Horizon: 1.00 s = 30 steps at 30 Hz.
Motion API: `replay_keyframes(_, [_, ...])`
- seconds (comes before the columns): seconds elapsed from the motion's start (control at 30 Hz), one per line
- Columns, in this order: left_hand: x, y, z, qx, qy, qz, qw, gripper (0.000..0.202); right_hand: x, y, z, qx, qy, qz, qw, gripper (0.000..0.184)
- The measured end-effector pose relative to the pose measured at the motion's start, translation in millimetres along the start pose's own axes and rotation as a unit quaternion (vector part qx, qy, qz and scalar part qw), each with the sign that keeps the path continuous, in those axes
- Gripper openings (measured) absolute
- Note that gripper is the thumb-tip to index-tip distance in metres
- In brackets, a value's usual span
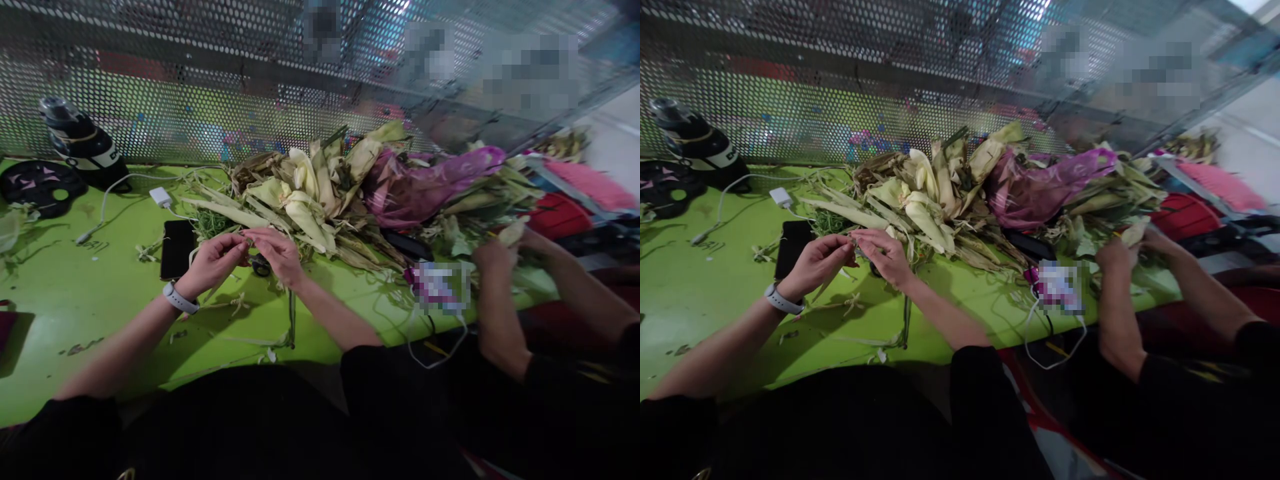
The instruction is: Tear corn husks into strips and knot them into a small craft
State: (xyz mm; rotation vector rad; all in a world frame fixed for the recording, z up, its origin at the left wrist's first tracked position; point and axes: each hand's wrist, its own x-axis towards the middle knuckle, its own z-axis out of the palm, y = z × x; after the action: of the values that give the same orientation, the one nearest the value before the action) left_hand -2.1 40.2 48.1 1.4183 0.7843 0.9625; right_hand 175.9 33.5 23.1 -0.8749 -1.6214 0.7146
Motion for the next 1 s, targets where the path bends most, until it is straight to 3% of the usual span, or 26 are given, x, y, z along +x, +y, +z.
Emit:
replay_keyframes(0.2, [-1.9,-0.7,-0.8,0.017,-0.011,-0.001,1.000,0.033,2.0,-0.9,-1.0,-0.068,-0.004,-0.097,0.993,0.023])
replay_keyframes(0.47, [-3.1,-1.4,-0.6,0.005,-0.018,-0.057,0.998,0.030,4.6,8.2,-11.2,-0.230,-0.040,-0.264,0.936,0.031])
replay_keyframes(0.63, [-2.5,0.1,-2.5,0.018,-0.027,-0.073,0.997,0.028,3.2,11.7,-16.6,-0.376,-0.104,-0.264,0.882,0.039])
replay_keyframes(1.0, [-1.9,6.9,-11.3,0.044,-0.066,-0.062,0.995,0.024,-3.1,21.3,-13.9,-0.383,-0.104,-0.285,0.872,0.051])
